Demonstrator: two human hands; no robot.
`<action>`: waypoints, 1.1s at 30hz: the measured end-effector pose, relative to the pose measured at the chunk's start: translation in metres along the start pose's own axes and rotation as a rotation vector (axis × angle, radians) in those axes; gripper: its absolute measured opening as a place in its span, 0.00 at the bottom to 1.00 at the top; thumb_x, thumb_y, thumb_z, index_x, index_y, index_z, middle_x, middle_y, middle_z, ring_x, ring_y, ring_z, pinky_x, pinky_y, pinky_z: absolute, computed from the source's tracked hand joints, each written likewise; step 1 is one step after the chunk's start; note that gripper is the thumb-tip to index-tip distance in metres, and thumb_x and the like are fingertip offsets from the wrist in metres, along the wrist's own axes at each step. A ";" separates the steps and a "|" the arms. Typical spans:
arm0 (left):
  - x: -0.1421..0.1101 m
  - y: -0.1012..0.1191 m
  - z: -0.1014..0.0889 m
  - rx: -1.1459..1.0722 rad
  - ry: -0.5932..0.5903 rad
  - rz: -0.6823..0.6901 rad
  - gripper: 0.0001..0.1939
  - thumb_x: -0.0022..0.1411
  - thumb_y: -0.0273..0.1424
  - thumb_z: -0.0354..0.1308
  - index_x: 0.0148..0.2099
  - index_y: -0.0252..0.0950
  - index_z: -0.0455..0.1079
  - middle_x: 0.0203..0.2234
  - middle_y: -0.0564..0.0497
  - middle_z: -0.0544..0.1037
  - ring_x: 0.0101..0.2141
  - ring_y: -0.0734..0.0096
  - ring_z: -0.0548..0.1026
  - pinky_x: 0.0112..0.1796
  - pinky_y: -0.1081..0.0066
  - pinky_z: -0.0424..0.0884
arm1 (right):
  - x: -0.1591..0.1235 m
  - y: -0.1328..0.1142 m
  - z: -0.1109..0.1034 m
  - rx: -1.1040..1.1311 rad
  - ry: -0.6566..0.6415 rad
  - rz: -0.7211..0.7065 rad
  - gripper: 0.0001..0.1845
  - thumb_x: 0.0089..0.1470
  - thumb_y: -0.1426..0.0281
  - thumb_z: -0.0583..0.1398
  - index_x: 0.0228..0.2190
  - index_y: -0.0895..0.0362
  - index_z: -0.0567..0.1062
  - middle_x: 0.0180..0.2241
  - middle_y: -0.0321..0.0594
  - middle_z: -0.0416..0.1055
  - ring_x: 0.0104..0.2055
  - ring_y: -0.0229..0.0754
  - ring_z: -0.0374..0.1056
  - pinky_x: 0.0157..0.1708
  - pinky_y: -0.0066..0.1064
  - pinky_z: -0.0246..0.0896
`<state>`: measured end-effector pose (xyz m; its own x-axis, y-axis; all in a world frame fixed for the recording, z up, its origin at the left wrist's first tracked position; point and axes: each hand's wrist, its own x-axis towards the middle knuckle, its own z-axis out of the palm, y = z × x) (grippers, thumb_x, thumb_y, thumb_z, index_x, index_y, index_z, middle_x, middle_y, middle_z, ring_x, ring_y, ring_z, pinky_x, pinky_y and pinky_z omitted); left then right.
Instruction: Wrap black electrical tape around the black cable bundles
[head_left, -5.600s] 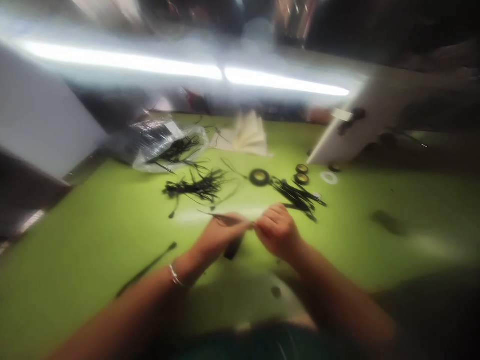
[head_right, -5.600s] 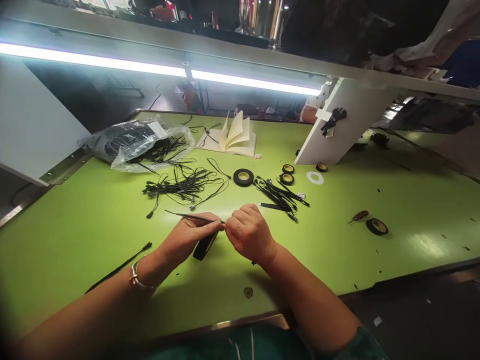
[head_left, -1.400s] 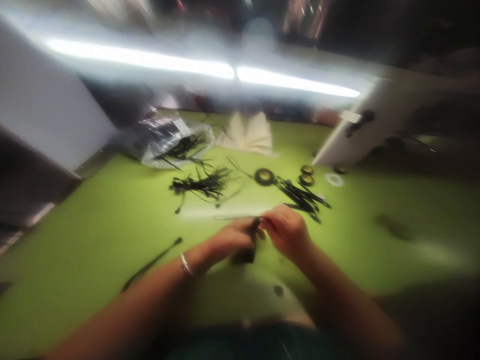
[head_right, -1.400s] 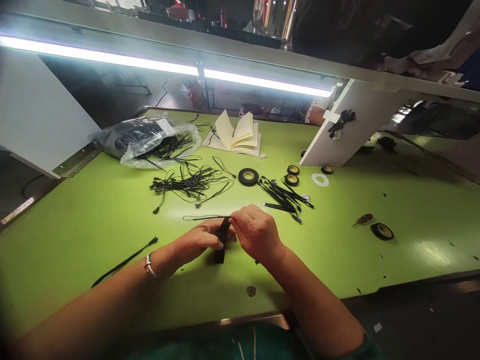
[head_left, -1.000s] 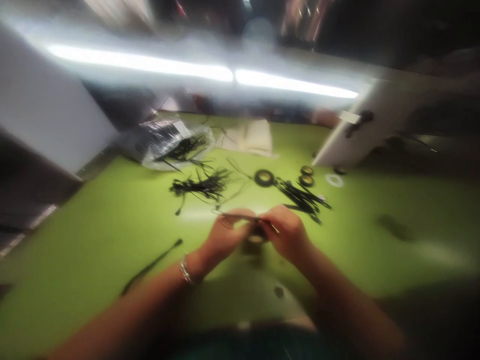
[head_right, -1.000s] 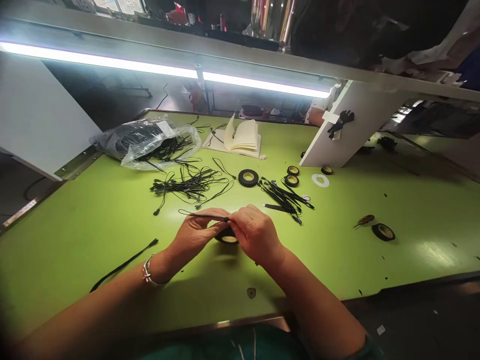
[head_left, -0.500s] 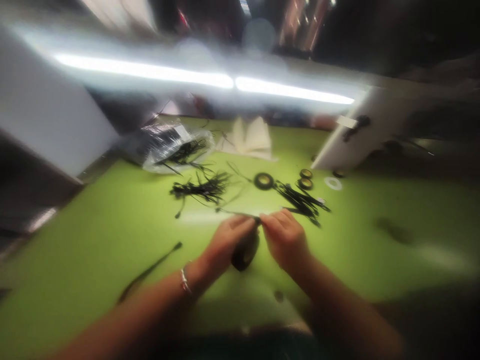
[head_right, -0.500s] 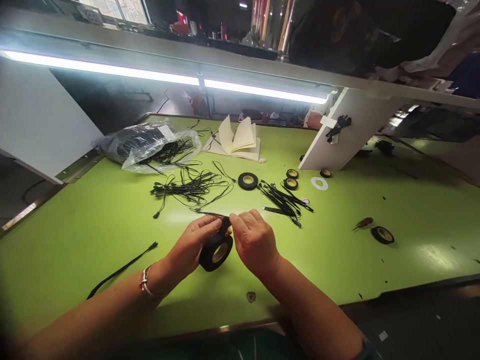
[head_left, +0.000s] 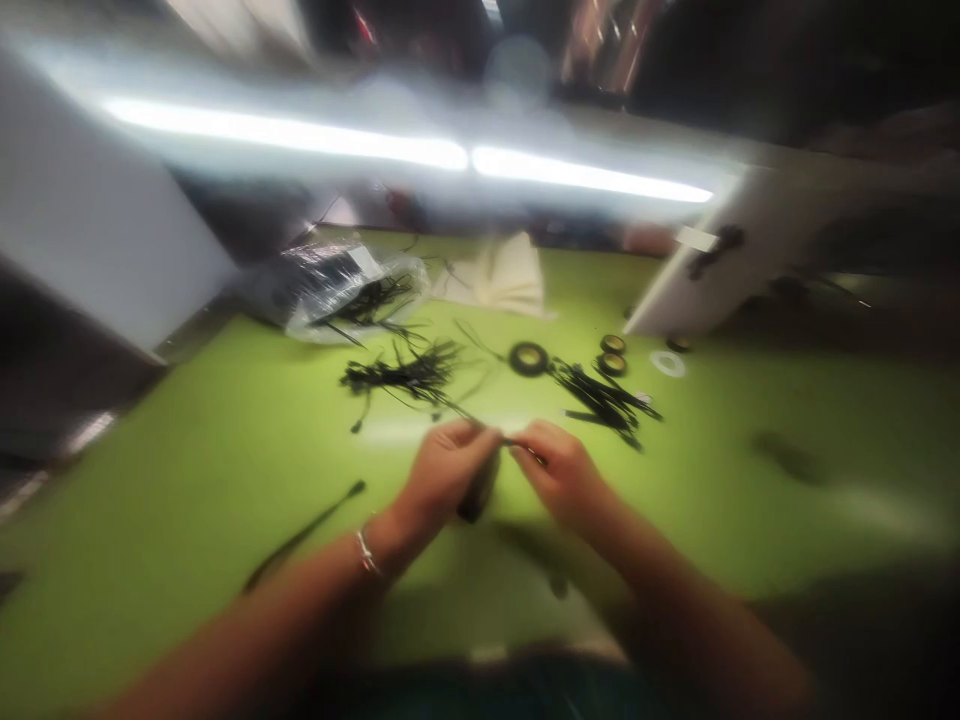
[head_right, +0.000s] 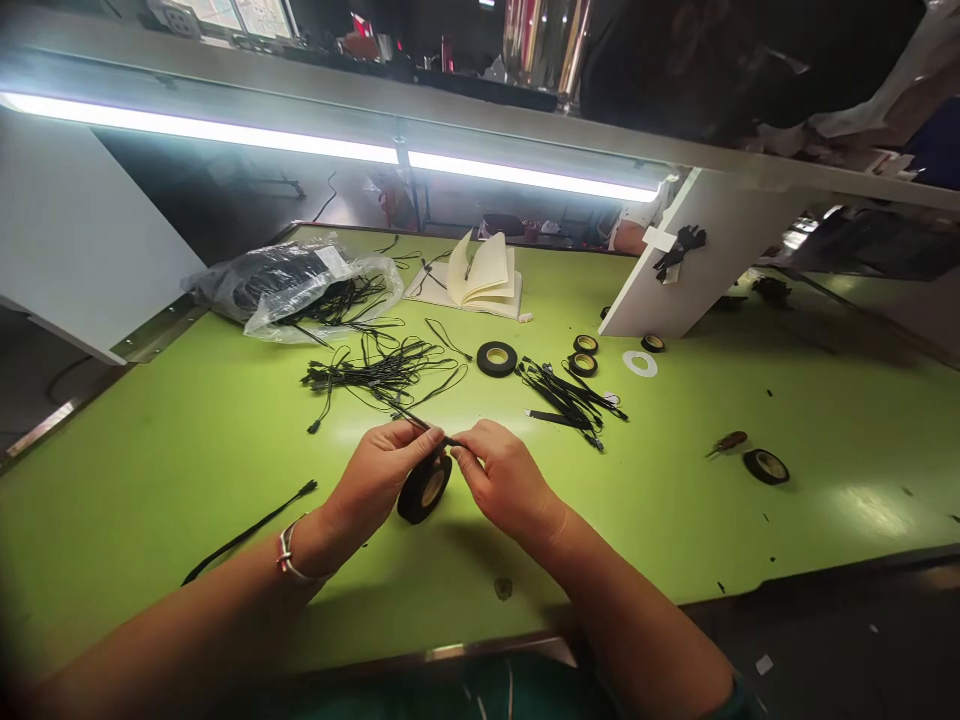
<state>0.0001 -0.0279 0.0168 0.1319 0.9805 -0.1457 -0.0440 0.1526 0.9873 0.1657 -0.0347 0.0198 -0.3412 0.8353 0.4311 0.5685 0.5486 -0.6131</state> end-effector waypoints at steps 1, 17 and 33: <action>0.000 0.001 0.000 0.060 0.012 0.046 0.16 0.56 0.41 0.60 0.26 0.32 0.70 0.17 0.53 0.72 0.19 0.77 0.65 0.21 0.76 0.61 | 0.000 0.000 -0.001 0.016 -0.020 0.017 0.07 0.58 0.73 0.56 0.34 0.56 0.74 0.29 0.39 0.70 0.32 0.39 0.65 0.33 0.31 0.62; 0.012 0.002 -0.013 -0.013 -0.223 -0.049 0.21 0.56 0.45 0.60 0.25 0.31 0.67 0.19 0.52 0.70 0.22 0.77 0.66 0.26 0.75 0.62 | -0.003 -0.004 -0.001 -0.480 0.164 -0.217 0.12 0.60 0.73 0.54 0.24 0.56 0.68 0.24 0.38 0.64 0.28 0.40 0.57 0.29 0.31 0.52; 0.010 0.002 -0.005 0.262 -0.067 0.294 0.07 0.54 0.32 0.61 0.27 0.34 0.74 0.23 0.49 0.78 0.27 0.70 0.73 0.32 0.71 0.69 | 0.000 0.005 -0.003 -0.108 -0.182 0.089 0.14 0.61 0.68 0.52 0.26 0.56 0.70 0.25 0.36 0.68 0.28 0.36 0.60 0.29 0.28 0.53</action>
<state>-0.0036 -0.0176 0.0173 0.2163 0.9660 0.1416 0.1636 -0.1788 0.9702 0.1707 -0.0317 0.0185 -0.4097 0.8784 0.2460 0.6761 0.4734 -0.5646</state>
